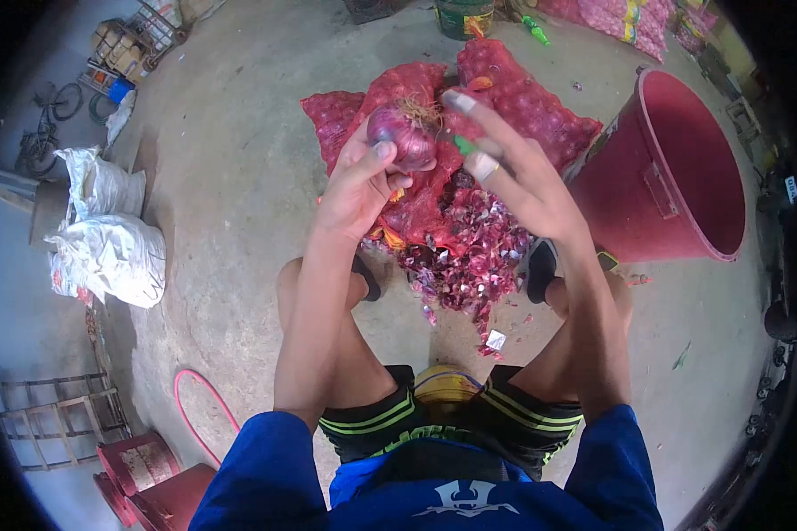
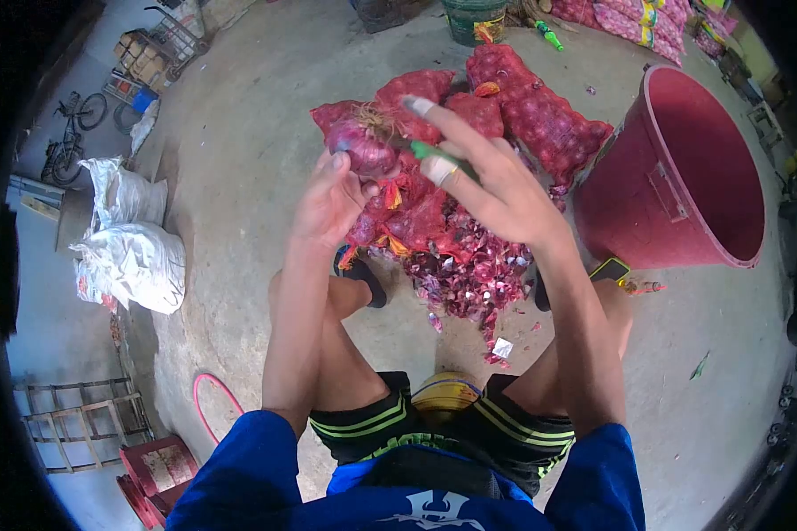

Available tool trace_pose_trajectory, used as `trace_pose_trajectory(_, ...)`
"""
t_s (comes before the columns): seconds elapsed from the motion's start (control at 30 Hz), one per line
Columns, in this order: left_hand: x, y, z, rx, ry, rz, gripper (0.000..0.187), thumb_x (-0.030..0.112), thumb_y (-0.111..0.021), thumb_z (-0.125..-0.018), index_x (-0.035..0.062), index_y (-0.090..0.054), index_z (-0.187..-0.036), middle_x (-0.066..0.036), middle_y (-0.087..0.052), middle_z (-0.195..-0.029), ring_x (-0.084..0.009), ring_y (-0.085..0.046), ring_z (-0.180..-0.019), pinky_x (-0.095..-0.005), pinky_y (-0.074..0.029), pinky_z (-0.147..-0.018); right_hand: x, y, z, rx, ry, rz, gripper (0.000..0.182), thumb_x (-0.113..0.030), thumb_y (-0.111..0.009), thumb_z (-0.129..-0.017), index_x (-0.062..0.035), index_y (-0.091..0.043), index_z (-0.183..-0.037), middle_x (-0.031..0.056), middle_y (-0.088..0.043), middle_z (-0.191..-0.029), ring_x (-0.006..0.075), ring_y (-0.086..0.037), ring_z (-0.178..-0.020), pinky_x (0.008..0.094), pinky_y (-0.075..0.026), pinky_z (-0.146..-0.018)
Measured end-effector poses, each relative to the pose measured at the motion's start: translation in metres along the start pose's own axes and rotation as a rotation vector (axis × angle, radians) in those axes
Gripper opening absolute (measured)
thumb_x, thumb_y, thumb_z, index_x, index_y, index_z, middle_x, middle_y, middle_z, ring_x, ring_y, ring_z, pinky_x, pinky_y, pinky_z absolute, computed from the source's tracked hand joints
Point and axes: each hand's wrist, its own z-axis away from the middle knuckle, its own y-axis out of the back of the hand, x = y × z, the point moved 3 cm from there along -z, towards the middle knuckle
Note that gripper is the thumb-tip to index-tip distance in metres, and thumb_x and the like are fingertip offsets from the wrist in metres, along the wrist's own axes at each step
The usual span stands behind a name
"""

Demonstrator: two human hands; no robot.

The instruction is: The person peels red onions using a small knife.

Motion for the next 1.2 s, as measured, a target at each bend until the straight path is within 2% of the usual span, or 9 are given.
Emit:
trace_pose_trajectory(0.07,-0.001,-0.003,-0.002,0.014,-0.017,-0.057,0.068,0.021,-0.083,-0.097,0.0046,-0.050,-0.154,-0.009,-0.074,-0.131,-0.0233,-0.078,-0.112,-0.0305,-0.068,-0.078,0.001,-0.008,0.000,-0.075,0.028,-0.021,0.071,-0.018,-0.061,-0.106,-0.0085,-0.037,-0.172,0.0102,-0.068,-0.091,0.0146,-0.057,-0.080,0.0332,-0.049,-0.080)
trace_pose_trajectory(0.1,-0.001,-0.005,-0.002,0.027,-0.032,-0.115,0.065,0.020,-0.083,-0.097,0.0053,-0.051,-0.152,-0.008,-0.075,-0.129,-0.0193,-0.078,-0.111,-0.0290,-0.067,-0.077,-0.001,-0.011,-0.001,-0.038,0.066,0.002,0.064,-0.028,-0.060,-0.110,-0.0101,-0.042,-0.169,0.0167,-0.068,-0.083,0.0263,-0.061,-0.070,0.0403,-0.053,-0.077)
trace_pose_trajectory(0.33,0.003,-0.021,-0.001,-0.047,0.013,-0.096,0.064,0.018,-0.085,-0.094,0.0086,-0.055,-0.150,-0.006,-0.074,-0.127,-0.0148,-0.075,-0.109,-0.0275,-0.061,-0.082,0.014,-0.010,-0.012,0.150,0.124,0.024,0.047,-0.019,-0.058,-0.112,-0.0069,-0.059,-0.158,0.0230,-0.074,-0.097,0.0265,-0.068,-0.073,0.0403,-0.056,-0.078)
trace_pose_trajectory(0.5,-0.008,-0.025,-0.008,0.146,-0.065,-0.229,0.067,0.013,-0.083,-0.097,0.0117,-0.051,-0.155,-0.004,-0.072,-0.130,-0.0157,-0.074,-0.108,-0.0300,-0.055,-0.087,0.020,-0.019,-0.016,0.265,0.221,0.044,0.046,-0.021,-0.056,-0.114,-0.0053,-0.059,-0.157,0.0152,-0.078,-0.127,0.0214,-0.073,-0.092,0.0385,-0.057,-0.089)
trace_pose_trajectory(0.63,-0.009,-0.030,-0.010,0.168,-0.132,-0.161,0.068,0.011,-0.081,-0.099,0.0135,-0.048,-0.158,-0.003,-0.070,-0.134,-0.0164,-0.073,-0.107,-0.0290,-0.053,-0.084,0.028,-0.011,-0.016,0.246,0.011,-0.116,0.046,-0.022,-0.054,-0.117,-0.0036,-0.057,-0.159,0.0041,-0.077,-0.117,0.0128,-0.065,-0.089,0.0323,-0.054,-0.084)
trace_pose_trajectory(0.7,-0.008,-0.029,-0.009,0.085,-0.169,-0.206,0.069,0.012,-0.077,-0.102,0.0148,-0.044,-0.162,-0.005,-0.067,-0.139,-0.0176,-0.072,-0.107,-0.0291,-0.053,-0.086,0.036,-0.009,-0.015,0.247,-0.127,-0.330,0.048,-0.022,-0.052,-0.118,-0.0023,-0.054,-0.161,-0.0046,-0.064,-0.096,0.0049,-0.053,-0.080,0.0250,-0.047,-0.073)
trace_pose_trajectory(0.9,-0.001,-0.040,-0.008,-0.014,-0.161,-0.037,0.068,0.016,-0.071,-0.107,0.0124,-0.037,-0.166,-0.010,-0.064,-0.148,-0.0310,-0.072,-0.128,-0.0359,-0.062,-0.100,0.055,-0.009,-0.018,0.356,-0.275,-0.410,0.050,-0.021,-0.053,-0.117,-0.0024,-0.050,-0.164,-0.0094,-0.047,-0.086,0.0024,-0.043,-0.073,0.0228,-0.038,-0.065)
trace_pose_trajectory(1.03,0.002,-0.030,-0.010,-0.065,-0.168,0.056,0.069,0.018,-0.071,-0.108,0.0118,-0.036,-0.167,-0.011,-0.065,-0.148,-0.0356,-0.070,-0.133,-0.0404,-0.063,-0.103,0.078,0.000,-0.015,0.298,-0.366,-0.373,0.049,-0.022,-0.056,-0.116,-0.0005,-0.054,-0.160,-0.0036,-0.055,-0.085,0.0051,-0.050,-0.075,0.0258,-0.045,-0.069)
trace_pose_trajectory(1.2,0.009,-0.027,-0.008,0.081,-0.262,-0.186,0.070,0.017,-0.073,-0.107,0.0100,-0.037,-0.167,-0.011,-0.068,-0.143,-0.0277,-0.076,-0.118,-0.0320,-0.061,-0.089,0.037,0.000,-0.005,0.161,-0.249,0.042,0.038,-0.023,-0.059,-0.112,0.0051,-0.065,-0.137,0.0139,-0.070,-0.093,0.0171,-0.064,-0.083,0.0356,-0.054,-0.081)
